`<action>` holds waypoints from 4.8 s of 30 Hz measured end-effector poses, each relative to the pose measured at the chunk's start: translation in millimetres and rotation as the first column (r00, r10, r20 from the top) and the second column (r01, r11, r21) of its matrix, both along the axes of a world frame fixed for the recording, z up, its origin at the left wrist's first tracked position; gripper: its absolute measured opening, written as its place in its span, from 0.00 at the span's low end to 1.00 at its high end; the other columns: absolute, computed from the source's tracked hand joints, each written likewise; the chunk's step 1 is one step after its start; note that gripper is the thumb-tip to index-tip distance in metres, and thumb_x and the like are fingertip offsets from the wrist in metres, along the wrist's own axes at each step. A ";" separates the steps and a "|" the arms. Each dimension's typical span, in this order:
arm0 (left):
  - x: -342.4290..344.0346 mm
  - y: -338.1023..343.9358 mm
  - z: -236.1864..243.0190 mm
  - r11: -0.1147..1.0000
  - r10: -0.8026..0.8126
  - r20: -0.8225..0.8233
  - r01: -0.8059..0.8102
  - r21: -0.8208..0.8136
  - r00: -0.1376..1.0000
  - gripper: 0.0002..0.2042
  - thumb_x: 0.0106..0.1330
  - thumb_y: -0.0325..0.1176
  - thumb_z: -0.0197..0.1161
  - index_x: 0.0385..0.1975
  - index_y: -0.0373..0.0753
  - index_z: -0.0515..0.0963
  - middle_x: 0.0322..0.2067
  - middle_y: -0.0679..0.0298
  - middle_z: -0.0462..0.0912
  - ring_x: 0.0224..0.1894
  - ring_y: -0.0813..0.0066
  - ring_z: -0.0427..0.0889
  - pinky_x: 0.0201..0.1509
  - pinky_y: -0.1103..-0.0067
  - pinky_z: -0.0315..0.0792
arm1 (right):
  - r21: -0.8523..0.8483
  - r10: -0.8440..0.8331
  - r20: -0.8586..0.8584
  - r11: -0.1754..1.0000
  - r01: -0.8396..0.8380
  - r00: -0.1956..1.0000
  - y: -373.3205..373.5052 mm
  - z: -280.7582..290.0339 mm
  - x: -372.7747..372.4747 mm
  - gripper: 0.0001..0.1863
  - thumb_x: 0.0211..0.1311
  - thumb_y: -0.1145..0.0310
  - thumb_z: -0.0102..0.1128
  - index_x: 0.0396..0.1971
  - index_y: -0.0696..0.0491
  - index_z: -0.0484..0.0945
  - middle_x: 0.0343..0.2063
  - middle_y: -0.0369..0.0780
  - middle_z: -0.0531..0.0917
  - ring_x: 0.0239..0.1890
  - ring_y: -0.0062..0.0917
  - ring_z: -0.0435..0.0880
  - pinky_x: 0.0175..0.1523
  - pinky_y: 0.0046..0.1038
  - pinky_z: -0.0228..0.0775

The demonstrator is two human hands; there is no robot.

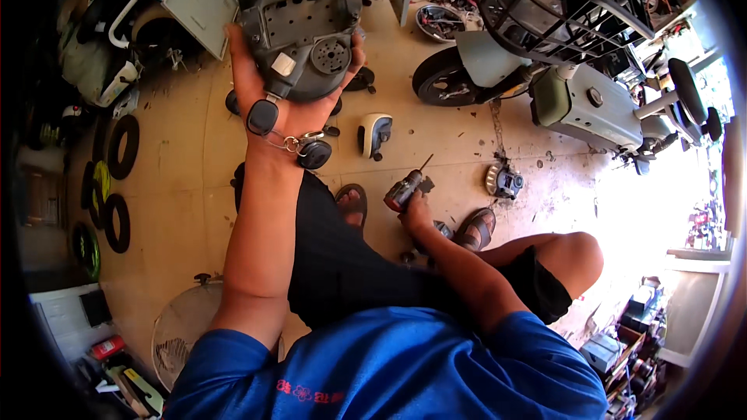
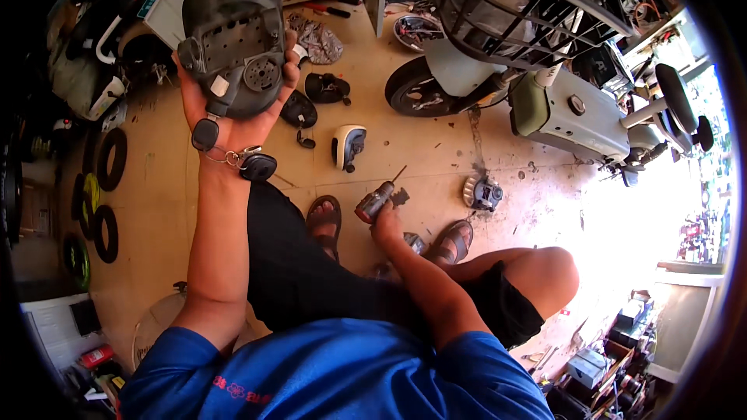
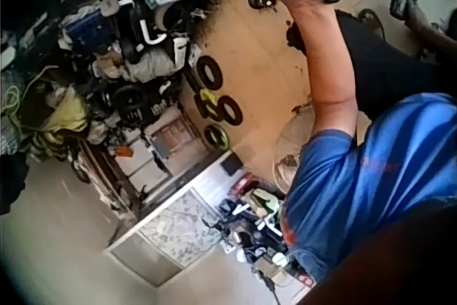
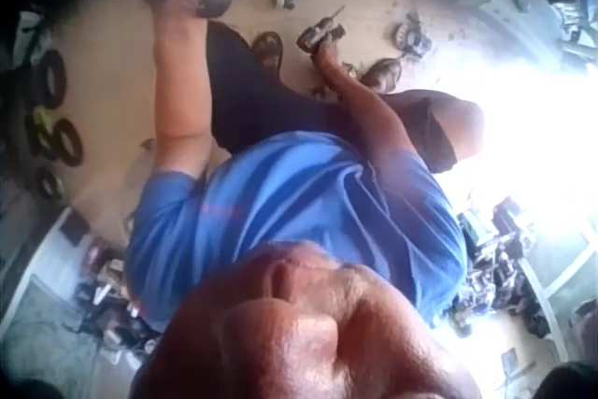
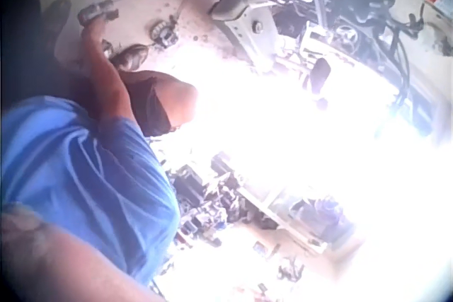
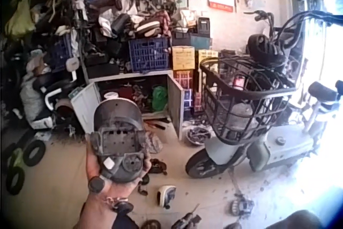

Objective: The person disassembles scooter headlight assemblies using a power drill and by hand, removes internal brackets, tests them against the scooter mount and various headlight shells, and fits the components into different housings.

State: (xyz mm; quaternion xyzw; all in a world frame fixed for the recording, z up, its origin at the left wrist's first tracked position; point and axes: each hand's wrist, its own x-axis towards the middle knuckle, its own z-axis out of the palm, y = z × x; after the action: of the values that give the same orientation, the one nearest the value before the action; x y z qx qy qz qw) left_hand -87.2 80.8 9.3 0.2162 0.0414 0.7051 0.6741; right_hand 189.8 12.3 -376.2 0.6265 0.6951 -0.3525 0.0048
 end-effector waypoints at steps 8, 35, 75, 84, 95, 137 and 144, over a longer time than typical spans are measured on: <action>8.6 -4.1 0.6 0.988 0.077 -0.020 -0.079 -0.132 0.997 0.50 0.65 0.74 0.58 0.72 0.32 0.65 0.64 0.37 0.74 0.59 0.39 0.78 0.62 0.52 0.77 | 0.007 0.050 0.043 0.999 -0.050 0.998 26.0 14.1 -21.7 0.20 0.57 0.58 0.73 0.44 0.55 0.82 0.42 0.53 0.86 0.53 0.50 0.84 0.58 0.47 0.78; 75.6 10.5 -21.1 0.987 0.019 -0.239 -0.057 -0.151 0.971 0.35 0.77 0.63 0.52 0.68 0.37 0.71 0.60 0.54 0.82 0.61 0.60 0.82 0.67 0.63 0.76 | 0.956 0.544 -0.094 0.283 -0.077 0.834 98.9 432.9 -7.0 0.17 0.57 0.69 0.73 0.46 0.56 0.84 0.39 0.43 0.84 0.41 0.40 0.85 0.41 0.37 0.80; 79.7 14.6 -27.2 0.845 -0.226 -0.244 0.065 -0.531 0.943 0.28 0.75 0.63 0.56 0.59 0.44 0.79 0.46 0.59 0.88 0.43 0.63 0.89 0.42 0.60 0.87 | 0.776 0.427 -0.521 0.598 0.201 0.739 116.6 389.5 16.2 0.15 0.59 0.74 0.74 0.46 0.55 0.86 0.32 0.41 0.86 0.29 0.32 0.86 0.38 0.30 0.80; 70.5 11.6 -0.1 0.829 0.461 -0.774 -0.523 0.199 0.435 0.35 0.67 0.47 0.76 0.67 0.34 0.69 0.47 0.60 0.86 0.41 0.76 0.86 0.44 0.81 0.82 | 0.317 0.076 -0.911 0.757 0.571 0.405 139.3 396.5 30.1 0.32 0.74 0.51 0.66 0.63 0.62 0.75 0.49 0.42 0.86 0.50 0.24 0.83 0.56 0.29 0.76; 92.0 11.3 -14.7 0.791 0.525 -0.775 -0.537 0.293 0.351 0.27 0.73 0.35 0.69 0.67 0.33 0.69 0.53 0.54 0.85 0.48 0.67 0.89 0.53 0.75 0.84 | -0.757 -0.710 -0.652 0.588 0.285 -0.268 147.5 321.6 -11.0 0.45 0.75 0.32 0.45 0.69 0.62 0.65 0.65 0.52 0.74 0.65 0.45 0.75 0.72 0.46 0.66; 75.1 21.3 -15.2 0.972 0.053 -0.174 -0.091 -0.215 0.983 0.39 0.76 0.68 0.48 0.72 0.39 0.66 0.63 0.46 0.76 0.60 0.48 0.79 0.60 0.57 0.78 | -0.574 -0.540 -0.727 0.817 -0.054 -0.424 111.2 352.9 13.0 0.11 0.77 0.65 0.62 0.49 0.57 0.77 0.48 0.42 0.85 0.52 0.31 0.87 0.60 0.30 0.84; 80.4 17.1 -3.4 0.957 0.061 -0.140 -0.098 -0.272 0.988 0.40 0.74 0.70 0.50 0.69 0.38 0.69 0.59 0.46 0.78 0.54 0.50 0.81 0.55 0.60 0.78 | -0.600 -0.566 -0.665 0.793 -0.102 -0.488 111.5 355.9 15.6 0.15 0.75 0.62 0.65 0.49 0.58 0.77 0.52 0.46 0.83 0.57 0.36 0.85 0.65 0.33 0.81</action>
State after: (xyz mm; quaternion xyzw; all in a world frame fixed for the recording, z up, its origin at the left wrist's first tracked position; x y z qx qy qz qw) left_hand -6.8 98.0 6.0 0.1632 0.1926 0.7033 0.6646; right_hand 205.4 123.7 -20.3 0.1721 0.0984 -0.8225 -0.5331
